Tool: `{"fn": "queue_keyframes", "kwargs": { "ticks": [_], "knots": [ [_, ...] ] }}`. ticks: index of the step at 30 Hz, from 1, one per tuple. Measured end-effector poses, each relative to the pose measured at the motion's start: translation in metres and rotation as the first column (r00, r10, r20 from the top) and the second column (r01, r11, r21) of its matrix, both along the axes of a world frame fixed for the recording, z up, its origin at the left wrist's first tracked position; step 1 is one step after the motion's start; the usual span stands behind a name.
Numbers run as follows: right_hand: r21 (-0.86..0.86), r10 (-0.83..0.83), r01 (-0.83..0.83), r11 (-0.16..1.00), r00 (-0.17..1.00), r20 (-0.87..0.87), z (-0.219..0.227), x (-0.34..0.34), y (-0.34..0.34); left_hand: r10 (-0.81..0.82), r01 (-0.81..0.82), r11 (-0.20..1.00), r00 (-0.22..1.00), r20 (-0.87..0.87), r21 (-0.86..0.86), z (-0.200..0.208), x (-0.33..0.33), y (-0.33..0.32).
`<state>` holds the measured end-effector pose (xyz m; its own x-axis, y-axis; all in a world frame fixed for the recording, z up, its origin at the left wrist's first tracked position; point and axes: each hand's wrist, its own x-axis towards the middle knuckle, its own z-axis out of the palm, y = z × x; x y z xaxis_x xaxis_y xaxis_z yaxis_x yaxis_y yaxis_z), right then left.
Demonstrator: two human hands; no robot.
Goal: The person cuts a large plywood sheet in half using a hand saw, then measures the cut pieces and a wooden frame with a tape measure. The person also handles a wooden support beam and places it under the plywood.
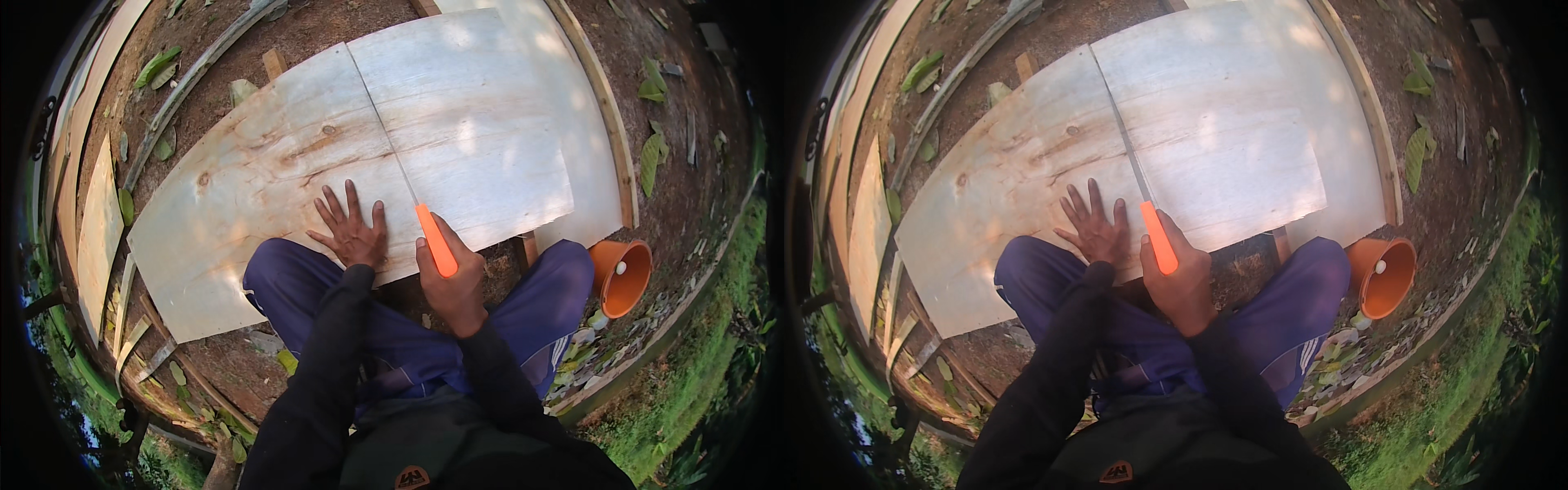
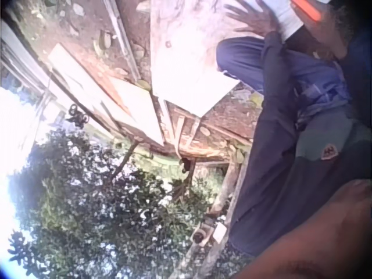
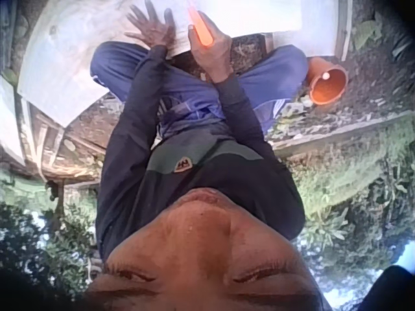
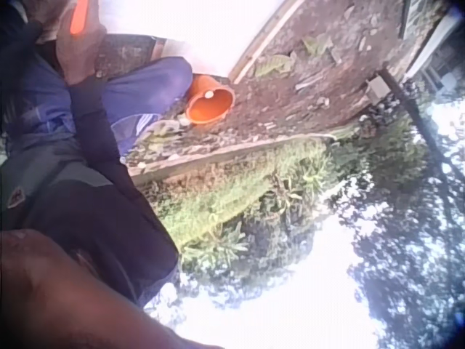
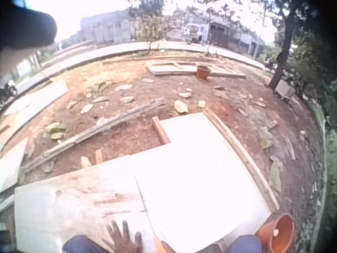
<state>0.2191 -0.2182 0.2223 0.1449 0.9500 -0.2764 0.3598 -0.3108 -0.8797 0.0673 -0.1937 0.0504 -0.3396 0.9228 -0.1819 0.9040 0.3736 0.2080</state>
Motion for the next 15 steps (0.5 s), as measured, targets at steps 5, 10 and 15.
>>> {"fn": "queue_keyframes", "kwargs": {
  "ticks": [5, 10, 15],
  "knots": [
    [0.094, -0.035, 0.036, 0.995, 0.999, -0.016, 0.016, 0.015, -0.056, 0.001, -0.001, 1.0, 1.0, -0.009, 0.02, -0.001, -0.002, -0.001],
    [-0.016, -0.033, 0.033, 0.999, 0.999, -0.016, -0.002, 0.005, 0.004, -0.012, 0.012, 1.0, 1.0, 0.009, 0.016, 0.0, 0.003, 0.002],
    [0.11, -0.046, 0.046, 0.993, 0.999, -0.005, 0.018, 0.015, -0.066, 0.003, -0.003, 1.0, 1.0, -0.029, -0.015, -0.001, -0.003, 0.0]
  ]
}}
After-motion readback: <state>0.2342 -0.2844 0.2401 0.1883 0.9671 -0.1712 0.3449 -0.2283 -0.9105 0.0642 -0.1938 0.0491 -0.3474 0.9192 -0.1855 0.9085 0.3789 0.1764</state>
